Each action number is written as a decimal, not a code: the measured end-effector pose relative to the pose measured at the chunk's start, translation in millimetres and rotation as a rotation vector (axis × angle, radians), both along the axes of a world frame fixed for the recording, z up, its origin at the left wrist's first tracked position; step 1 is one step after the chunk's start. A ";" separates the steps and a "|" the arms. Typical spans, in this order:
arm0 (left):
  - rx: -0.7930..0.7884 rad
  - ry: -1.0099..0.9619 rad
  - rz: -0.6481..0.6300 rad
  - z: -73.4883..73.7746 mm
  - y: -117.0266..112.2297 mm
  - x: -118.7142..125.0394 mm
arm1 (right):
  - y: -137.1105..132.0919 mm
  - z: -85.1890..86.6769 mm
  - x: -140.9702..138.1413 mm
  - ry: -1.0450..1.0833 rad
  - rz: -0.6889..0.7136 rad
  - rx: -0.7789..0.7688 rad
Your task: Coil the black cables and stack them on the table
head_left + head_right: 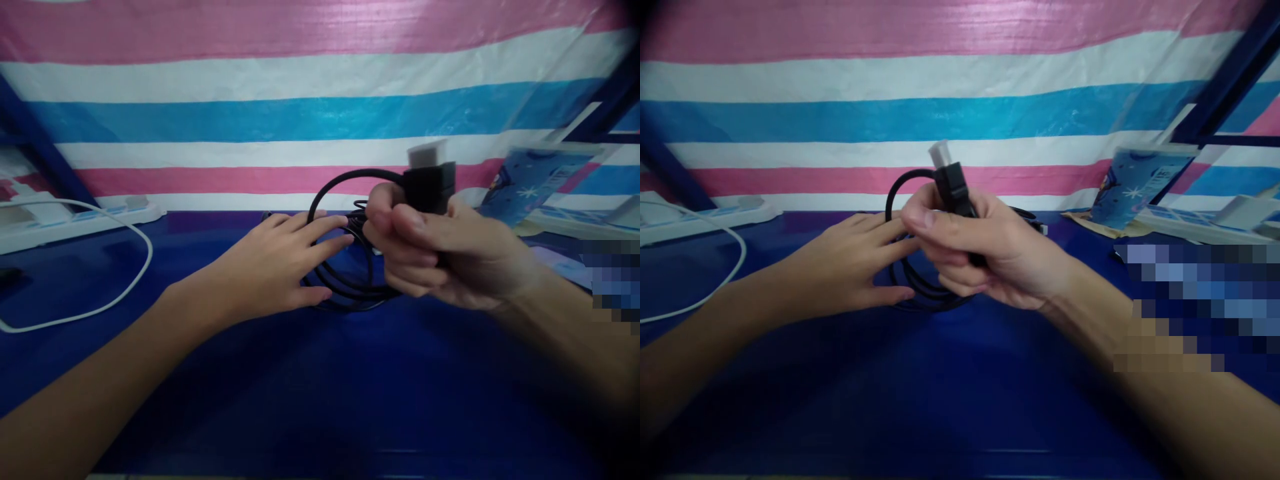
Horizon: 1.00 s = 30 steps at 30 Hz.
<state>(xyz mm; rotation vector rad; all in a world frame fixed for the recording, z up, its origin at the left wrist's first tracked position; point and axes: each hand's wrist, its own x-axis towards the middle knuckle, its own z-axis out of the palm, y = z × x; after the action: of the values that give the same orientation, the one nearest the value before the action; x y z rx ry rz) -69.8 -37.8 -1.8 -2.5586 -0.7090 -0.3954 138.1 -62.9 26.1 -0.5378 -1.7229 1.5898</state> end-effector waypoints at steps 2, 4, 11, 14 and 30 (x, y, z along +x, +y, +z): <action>-0.026 0.021 0.002 -0.2 -1.4 -0.2 | 4.6 1.9 1.7 -0.118 -0.265 0.142; -0.079 0.031 -0.030 -1.6 -3.5 2.2 | 12.1 2.2 2.7 -0.173 -0.559 0.256; -0.237 -0.313 -0.062 3.1 -7.3 7.7 | 22.3 10.6 10.3 0.234 -0.822 0.121; -0.434 -0.567 0.065 4.1 -5.7 8.0 | 11.4 18.3 12.5 0.276 -0.731 0.188; -1.636 -1.031 -0.182 6.7 -19.4 34.3 | 15.6 -11.6 -2.8 -0.733 -0.794 0.773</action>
<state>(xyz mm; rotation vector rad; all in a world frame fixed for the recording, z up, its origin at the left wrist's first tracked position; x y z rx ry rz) -35.4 -57.2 4.8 -3.7746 -1.6109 -1.9287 135.3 -47.4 14.5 -1.2672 -2.0461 0.1095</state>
